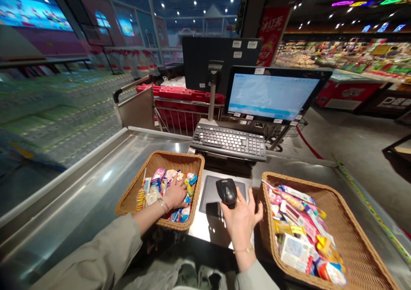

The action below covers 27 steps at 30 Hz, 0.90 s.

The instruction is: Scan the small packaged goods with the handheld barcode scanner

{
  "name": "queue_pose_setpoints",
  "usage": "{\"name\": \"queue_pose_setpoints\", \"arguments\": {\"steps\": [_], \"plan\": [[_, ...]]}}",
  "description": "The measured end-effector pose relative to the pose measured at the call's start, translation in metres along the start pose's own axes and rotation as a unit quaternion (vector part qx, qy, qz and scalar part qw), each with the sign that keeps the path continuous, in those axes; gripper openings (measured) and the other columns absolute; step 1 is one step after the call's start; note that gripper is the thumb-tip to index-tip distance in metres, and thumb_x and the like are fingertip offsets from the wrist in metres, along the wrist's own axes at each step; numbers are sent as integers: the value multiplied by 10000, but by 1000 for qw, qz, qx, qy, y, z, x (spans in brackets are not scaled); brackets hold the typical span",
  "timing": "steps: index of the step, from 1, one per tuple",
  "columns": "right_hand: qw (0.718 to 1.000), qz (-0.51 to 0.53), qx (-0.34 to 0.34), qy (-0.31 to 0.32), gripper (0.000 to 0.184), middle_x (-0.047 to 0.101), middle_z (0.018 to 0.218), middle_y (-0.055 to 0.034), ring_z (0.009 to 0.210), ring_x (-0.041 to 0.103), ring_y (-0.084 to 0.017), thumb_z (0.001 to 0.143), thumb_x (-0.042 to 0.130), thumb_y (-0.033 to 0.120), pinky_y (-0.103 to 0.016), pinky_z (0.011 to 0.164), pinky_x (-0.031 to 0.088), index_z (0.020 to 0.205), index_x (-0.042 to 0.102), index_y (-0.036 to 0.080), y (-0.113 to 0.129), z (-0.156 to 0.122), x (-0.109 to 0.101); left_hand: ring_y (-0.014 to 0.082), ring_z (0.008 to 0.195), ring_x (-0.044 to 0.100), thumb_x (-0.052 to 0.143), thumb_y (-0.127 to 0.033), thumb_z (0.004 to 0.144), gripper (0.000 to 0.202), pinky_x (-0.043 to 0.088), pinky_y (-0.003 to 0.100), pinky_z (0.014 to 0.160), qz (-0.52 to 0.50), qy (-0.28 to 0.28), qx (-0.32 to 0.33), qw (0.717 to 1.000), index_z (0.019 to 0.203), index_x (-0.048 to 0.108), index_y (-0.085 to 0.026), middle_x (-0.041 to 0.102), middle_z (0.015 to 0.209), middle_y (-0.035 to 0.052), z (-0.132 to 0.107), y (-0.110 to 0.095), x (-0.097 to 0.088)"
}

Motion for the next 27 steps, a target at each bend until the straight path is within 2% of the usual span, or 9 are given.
{"name": "queue_pose_setpoints", "arguments": {"steps": [4,11,17,21,24,27], "plan": [[1000,-10,2,-1,327,694,1157,-34,1322,387,-286,773,519,498,-544,1083,141,863,720,255,-3,-3,-1,387,1222,493,690,-519,692,388,-38,629,1130,11,30,-9,999,912,739,-202,716,1035,148,7,-6,3],[1000,-22,-3,2,329,691,1162,-28,1327,378,-289,774,534,495,-548,1076,149,909,724,263,-8,-5,0,384,1122,563,676,-479,686,389,-40,673,1097,10,68,-18,998,927,703,-175,738,914,154,10,-5,1],[999,-21,-38,-13,332,686,1163,-51,1309,392,-294,806,512,476,-564,1067,171,929,721,249,-5,-7,-1,372,1047,612,689,-520,651,492,25,673,1094,-3,91,-27,995,998,669,-172,739,868,125,7,0,-3],[999,-8,-32,-8,308,692,1152,-47,1297,406,-298,789,534,476,-551,1079,141,868,726,249,-3,-6,1,379,1053,608,722,-533,606,498,158,647,1076,-48,73,-13,996,980,689,-204,737,913,118,4,5,-7],[1000,-2,-26,-6,286,699,1138,-37,1294,410,-297,769,554,466,-544,1082,135,850,727,253,-2,-5,3,348,1017,629,706,-532,629,472,332,537,1015,-86,39,-5,996,993,692,-233,732,964,102,1,13,-11],[1000,1,-24,-6,281,699,1141,-36,1295,406,-300,765,551,461,-545,1078,140,838,726,253,0,-5,3,307,987,645,668,-492,679,477,436,417,918,-112,5,-16,994,1071,651,-221,719,1010,95,-3,21,-15]]}}
Point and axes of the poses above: each hand's wrist, its own z-axis towards the middle knuckle, its own x-axis out of the palm, y = z × x, the point moved 1 cm from there along z, towards the middle knuckle
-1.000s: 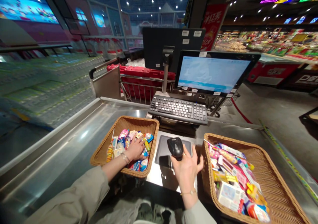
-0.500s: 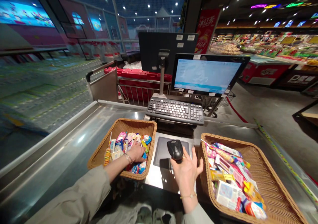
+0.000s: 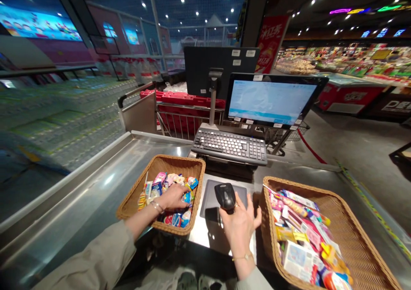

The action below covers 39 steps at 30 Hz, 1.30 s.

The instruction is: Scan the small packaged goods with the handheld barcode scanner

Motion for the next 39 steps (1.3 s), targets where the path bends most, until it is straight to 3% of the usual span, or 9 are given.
{"name": "queue_pose_setpoints", "arguments": {"steps": [5,9,17,21,25,28,33,39], "plan": [[1000,1,-6,13,283,687,1170,-33,1312,390,-300,772,552,462,-545,1087,138,860,724,255,3,1,-2,251,998,644,634,-358,723,501,467,319,862,-51,-62,-15,997,1190,533,-207,689,1084,73,-11,8,-12],[1000,-5,-11,21,302,680,1182,-41,1318,388,-305,780,546,468,-554,1085,141,906,726,261,5,1,-4,214,986,645,588,-339,777,489,471,287,836,-81,-92,-18,992,1230,461,-204,666,1123,65,-20,15,-15],[1000,4,-28,4,297,691,1160,-33,1315,393,-304,792,537,478,-558,1084,136,875,720,258,5,-2,-3,202,876,660,591,-372,791,411,488,284,766,-76,-74,-31,994,1151,506,-193,686,1000,52,-18,35,4],[1000,4,-22,1,292,690,1161,-40,1307,400,-313,788,541,474,-560,1079,137,858,721,254,3,-4,-5,261,1066,607,612,-426,776,425,449,370,929,-32,-78,-44,995,1127,556,-192,652,1168,106,-21,42,4],[1000,4,-10,1,271,687,1171,-23,1312,403,-304,776,567,454,-553,1084,139,884,716,255,1,-7,-8,359,1329,383,683,-454,707,493,279,542,1078,22,-95,-75,992,1143,590,-244,489,1435,103,-25,48,4],[1000,9,-5,1,252,683,1182,-9,1319,403,-298,769,583,440,-552,1090,130,891,711,260,0,-8,-10,390,1348,342,693,-508,688,567,217,601,1081,50,-96,-106,989,1187,585,-261,465,1461,98,-26,51,6],[1000,14,-4,2,248,680,1189,-9,1323,400,-301,766,592,440,-550,1090,131,890,711,262,2,-8,-12,388,1327,372,648,-591,695,573,167,605,1093,78,-74,-136,985,1161,615,-259,506,1429,100,-24,55,6],[1000,9,-9,-1,263,686,1175,-28,1320,401,-306,776,570,450,-559,1083,132,879,714,255,2,-6,-11,407,1288,419,693,-586,638,605,205,628,1066,90,-41,-157,983,1134,640,-243,555,1375,122,-26,59,7]]}}
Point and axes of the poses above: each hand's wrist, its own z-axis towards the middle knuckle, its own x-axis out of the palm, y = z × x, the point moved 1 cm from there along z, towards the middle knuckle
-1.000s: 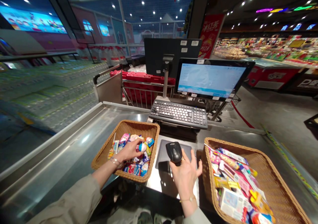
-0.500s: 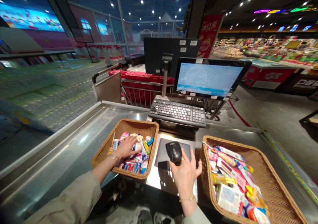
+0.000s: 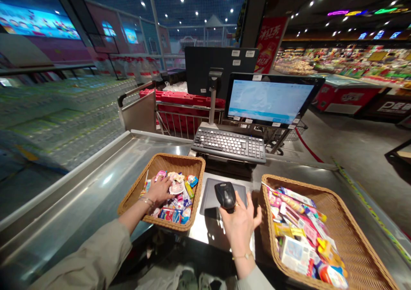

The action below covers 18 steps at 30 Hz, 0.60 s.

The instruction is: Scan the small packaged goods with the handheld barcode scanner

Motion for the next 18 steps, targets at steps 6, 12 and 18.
{"name": "queue_pose_setpoints", "arguments": {"steps": [6,12,18], "plan": [[1000,-6,0,-3,271,695,1152,-30,1302,418,-297,770,558,458,-548,1086,134,857,718,256,-1,3,7,405,1375,323,800,-504,559,611,133,644,1100,7,-4,0,1000,1112,640,-300,484,1454,83,-2,5,-4],[1000,-6,-7,-4,291,697,1149,-32,1295,416,-306,765,542,472,-548,1080,132,855,715,256,0,7,12,393,1420,258,833,-372,585,570,16,668,1130,15,-99,36,994,1116,633,-323,434,1503,47,-4,7,-14],[1000,-4,-18,-15,289,706,1127,-23,1296,423,-300,771,523,469,-541,1076,148,842,708,259,3,11,11,392,1472,89,792,-306,657,480,-18,729,1106,2,-182,30,983,1111,642,-349,352,1552,-3,-8,0,-37]]}}
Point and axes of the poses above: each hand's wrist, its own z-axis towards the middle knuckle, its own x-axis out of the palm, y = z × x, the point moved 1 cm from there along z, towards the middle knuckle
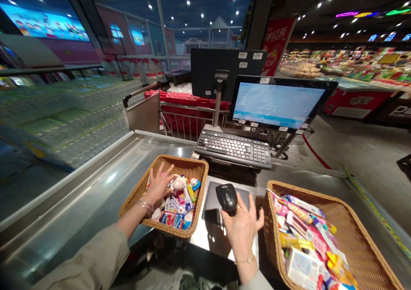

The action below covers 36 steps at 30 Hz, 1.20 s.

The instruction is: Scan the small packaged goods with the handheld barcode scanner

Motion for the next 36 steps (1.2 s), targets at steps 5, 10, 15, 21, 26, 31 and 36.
{"name": "queue_pose_setpoints", "arguments": {"steps": [5,10,15,21,26,31,36], "plan": [[1000,-5,-9,7,277,697,1149,-29,1320,395,-304,773,534,454,-553,1085,136,857,711,257,2,4,-4,397,1477,-4,751,-340,721,421,-26,761,1088,-21,-21,-31,999,1126,637,-344,277,1582,-23,9,-14,-17],[1000,-12,-11,25,255,675,1200,-15,1343,370,-304,773,555,442,-560,1091,131,872,714,269,2,3,-8,390,1476,-53,767,-339,716,492,-60,751,1097,-39,-23,-38,998,1182,611,-348,257,1588,-19,20,-36,-30],[1000,-8,-8,27,240,656,1235,-8,1359,348,-311,771,564,428,-576,1091,126,878,708,268,-1,3,-10,388,1477,-52,766,-373,722,480,-54,752,1099,-61,-38,-30,997,1176,613,-341,292,1576,-10,29,-55,-37],[999,-1,-16,27,222,643,1258,-6,1360,341,-319,735,578,359,-598,1084,125,893,701,266,0,4,-17,392,1478,-36,793,-390,687,519,-18,764,1093,-82,-53,-14,995,1171,612,-344,318,1565,-8,37,-73,-39],[999,5,-24,40,170,628,1282,-3,1375,313,-316,716,577,293,-598,1091,125,829,699,261,7,3,-23,397,1477,-8,799,-382,684,506,-23,761,1095,-99,-64,9,993,1154,621,-329,322,1562,-8,41,-89,-42],[998,20,-21,50,128,624,1287,11,1392,298,-315,704,590,276,-618,1093,122,789,685,266,10,2,-27,405,1475,7,791,-374,694,477,-27,765,1091,-110,-63,17,992,1139,628,-327,333,1557,-3,43,-101,-44],[997,26,-31,60,121,621,1290,16,1397,297,-319,706,587,274,-617,1096,134,782,681,268,10,1,-30,404,1475,12,793,-388,693,481,-14,769,1086,-116,-56,28,991,1139,624,-326,335,1558,15,45,-108,-46]]}}
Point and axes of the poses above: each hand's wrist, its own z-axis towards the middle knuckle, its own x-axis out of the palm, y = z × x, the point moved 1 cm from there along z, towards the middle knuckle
